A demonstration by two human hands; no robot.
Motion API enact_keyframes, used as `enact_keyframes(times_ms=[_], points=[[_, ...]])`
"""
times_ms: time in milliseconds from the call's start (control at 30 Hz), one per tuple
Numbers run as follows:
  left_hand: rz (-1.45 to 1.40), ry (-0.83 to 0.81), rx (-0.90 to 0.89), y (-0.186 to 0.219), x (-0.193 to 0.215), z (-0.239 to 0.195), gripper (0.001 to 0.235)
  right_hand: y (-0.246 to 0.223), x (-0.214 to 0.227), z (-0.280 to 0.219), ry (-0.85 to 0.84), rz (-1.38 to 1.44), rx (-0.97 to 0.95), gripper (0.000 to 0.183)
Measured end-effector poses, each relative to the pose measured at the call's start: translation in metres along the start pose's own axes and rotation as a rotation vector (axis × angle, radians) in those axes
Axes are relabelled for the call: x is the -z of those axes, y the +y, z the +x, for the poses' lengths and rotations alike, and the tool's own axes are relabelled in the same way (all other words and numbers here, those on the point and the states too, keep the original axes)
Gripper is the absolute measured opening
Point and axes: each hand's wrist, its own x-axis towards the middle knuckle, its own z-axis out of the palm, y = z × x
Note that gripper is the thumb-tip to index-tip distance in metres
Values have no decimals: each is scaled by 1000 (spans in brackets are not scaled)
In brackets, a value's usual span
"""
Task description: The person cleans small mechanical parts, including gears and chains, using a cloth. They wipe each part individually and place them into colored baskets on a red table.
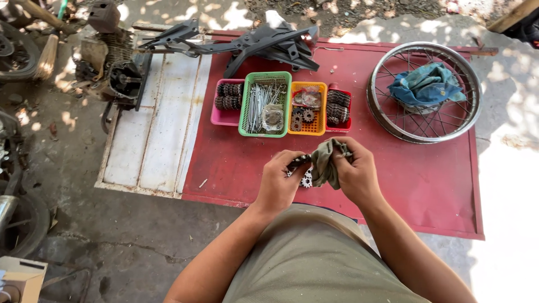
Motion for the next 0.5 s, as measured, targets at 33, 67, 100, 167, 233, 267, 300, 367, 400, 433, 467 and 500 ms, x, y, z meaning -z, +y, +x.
enact_keyframes(times_ms=[33, 67, 100, 167, 233, 267, 300, 367, 400, 433, 467, 500], points=[[-4, -8, 1, 0, 1, 0, 16, -2, 2, -1, 8, -2, -4, 28], [23, -3, -35, 0, 2, 1, 13, -3, 5, -2, 22, 19, 10, 25], [50, 0, -73, 0, 3, 2, 11, -5, 7, -4, 38, 41, 25, 22], [-5, -27, -64, 2, 1, 2, 10, -12, 8, -13, 53, -33, 31, 23], [-59, -55, -56, 3, -4, 2, 10, -18, 8, -22, 69, -107, 39, 25], [-87, -79, -47, 2, -7, 1, 12, -22, 6, -26, 54, -164, 80, 27], [-113, -101, -36, 2, -9, -1, 15, -25, 4, -31, 35, -220, 121, 29], [-70, -143, -76, -5, -10, -2, 20, -25, 2, -34, 21, -254, 121, 32], [-26, -177, -116, -9, -11, -3, 26, -26, 1, -36, -1, -288, 124, 35], [-27, -190, -114, -8, -10, -4, 26, -20, 1, -37, 10, -286, 117, 35], [-17, -204, -126, -8, -9, -5, 25, -15, 2, -37, -1, -287, 74, 31], [-9, -220, -144, -8, -9, -4, 25, -10, 3, -37, -6, -289, 35, 27]])
